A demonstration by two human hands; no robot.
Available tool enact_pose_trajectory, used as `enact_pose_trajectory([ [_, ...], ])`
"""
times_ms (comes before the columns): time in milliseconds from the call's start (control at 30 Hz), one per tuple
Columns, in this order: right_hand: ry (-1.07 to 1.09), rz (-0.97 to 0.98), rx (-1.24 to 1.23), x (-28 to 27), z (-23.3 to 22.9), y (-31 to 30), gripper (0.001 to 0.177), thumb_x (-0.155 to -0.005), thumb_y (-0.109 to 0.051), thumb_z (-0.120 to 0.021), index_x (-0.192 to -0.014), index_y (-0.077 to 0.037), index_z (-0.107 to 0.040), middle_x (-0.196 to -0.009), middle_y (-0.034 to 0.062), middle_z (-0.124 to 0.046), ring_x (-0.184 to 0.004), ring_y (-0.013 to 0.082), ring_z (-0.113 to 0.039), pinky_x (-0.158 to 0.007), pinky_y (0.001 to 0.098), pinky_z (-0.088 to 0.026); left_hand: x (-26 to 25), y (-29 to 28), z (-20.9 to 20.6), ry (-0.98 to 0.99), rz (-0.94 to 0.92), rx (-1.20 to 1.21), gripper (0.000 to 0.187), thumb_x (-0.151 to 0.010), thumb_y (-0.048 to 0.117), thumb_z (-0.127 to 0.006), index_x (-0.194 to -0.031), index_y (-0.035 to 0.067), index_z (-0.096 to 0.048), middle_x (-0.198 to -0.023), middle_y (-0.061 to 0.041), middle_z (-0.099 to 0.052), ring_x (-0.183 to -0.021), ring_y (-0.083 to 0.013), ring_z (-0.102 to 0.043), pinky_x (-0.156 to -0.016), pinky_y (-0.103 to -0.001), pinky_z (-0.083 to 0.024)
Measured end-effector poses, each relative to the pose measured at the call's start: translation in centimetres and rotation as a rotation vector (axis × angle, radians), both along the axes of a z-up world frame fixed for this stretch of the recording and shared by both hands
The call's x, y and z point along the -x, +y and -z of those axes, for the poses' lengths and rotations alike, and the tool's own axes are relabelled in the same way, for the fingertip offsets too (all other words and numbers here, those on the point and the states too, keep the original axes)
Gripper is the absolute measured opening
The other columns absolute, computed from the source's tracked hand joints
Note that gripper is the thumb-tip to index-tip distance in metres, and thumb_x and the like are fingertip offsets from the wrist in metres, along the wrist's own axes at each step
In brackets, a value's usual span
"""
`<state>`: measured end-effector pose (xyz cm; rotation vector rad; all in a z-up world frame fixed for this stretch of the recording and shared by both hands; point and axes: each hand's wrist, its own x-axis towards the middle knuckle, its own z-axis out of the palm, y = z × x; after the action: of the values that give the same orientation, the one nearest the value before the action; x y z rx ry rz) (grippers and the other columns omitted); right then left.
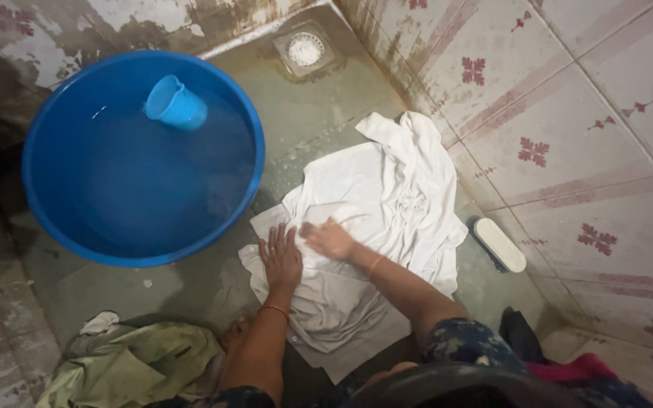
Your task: The person washes a white shirt by hand on the floor, using a bar of soap and a brush, occasionally dipping a mug into a blue basin of water.
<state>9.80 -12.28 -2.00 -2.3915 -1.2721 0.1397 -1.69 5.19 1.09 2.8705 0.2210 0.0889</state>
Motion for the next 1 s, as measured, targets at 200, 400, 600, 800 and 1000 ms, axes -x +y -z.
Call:
enact_pose_trajectory([
  [200, -0.235, 0.705, -0.163, -0.2, -1.4, -5.1, 0.029, -0.09, -0.022, -0.06, -0.115, -0.008, -0.065, -0.108, 0.0147, -0.067, -0.097, 0.0373, -0.061, -0.086, 0.0509, -0.046, 0.6, 0.0, -0.4, -0.074, 0.0, 0.002, 0.061, -0.092, 0.022, -0.057, -0.151, 0.025, -0.045, -0.163, -0.004, -0.037, -0.155, -0.0258, -0.027, -0.125, -0.057, -0.017],
  [400, -0.337, 0.146, -0.06, 3.2, -0.7, -1.7, 0.031, -0.085, -0.023, -0.06, -0.113, -0.011, -0.066, -0.113, 0.0138, -0.066, -0.101, 0.0369, -0.061, -0.086, 0.0519, -0.047, 0.4, 0.0, -0.1, -0.061, 0.004, 0.04, 0.06, -0.087, 0.021, -0.059, -0.146, 0.022, -0.051, -0.158, -0.006, -0.042, -0.151, -0.0283, -0.03, -0.121, -0.059, -0.019],
  [600, -0.4, 0.901, -0.016, -4.5, -4.0, -8.2, 0.022, -0.094, -0.014, -0.064, -0.115, -0.01, -0.064, -0.118, 0.0126, -0.061, -0.1, 0.0374, -0.055, -0.086, 0.0521, -0.044, -2.4, -2.1, 1.7, -0.358, -0.06, 0.097, 0.048, -0.084, 0.02, -0.065, -0.131, 0.021, -0.061, -0.148, -0.008, -0.051, -0.142, -0.0291, -0.044, -0.116, -0.06, -0.027],
  [800, -0.303, 0.752, -0.305, -1.5, -4.0, -9.2, 0.05, -0.067, -0.002, -0.067, -0.116, -0.009, -0.06, -0.124, 0.0159, -0.06, -0.116, 0.0398, -0.055, -0.094, 0.0507, -0.043, -11.7, -7.9, 0.6, -0.305, 0.231, 0.446, 0.055, -0.087, 0.024, -0.071, -0.138, 0.007, -0.06, -0.145, -0.014, -0.055, -0.132, -0.0334, -0.05, -0.109, -0.054, -0.039],
  [1000, -0.212, 0.865, -0.399, -1.7, -2.6, -9.5, 0.046, -0.071, 0.004, -0.066, -0.115, -0.008, -0.058, -0.12, 0.0165, -0.062, -0.116, 0.0388, -0.056, -0.095, 0.0511, -0.043, -16.4, -5.2, 3.3, -0.172, -0.041, 0.361, 0.034, -0.092, 0.019, -0.069, -0.125, 0.013, -0.07, -0.119, -0.01, -0.069, -0.113, -0.0295, -0.064, -0.098, -0.041, -0.05],
])
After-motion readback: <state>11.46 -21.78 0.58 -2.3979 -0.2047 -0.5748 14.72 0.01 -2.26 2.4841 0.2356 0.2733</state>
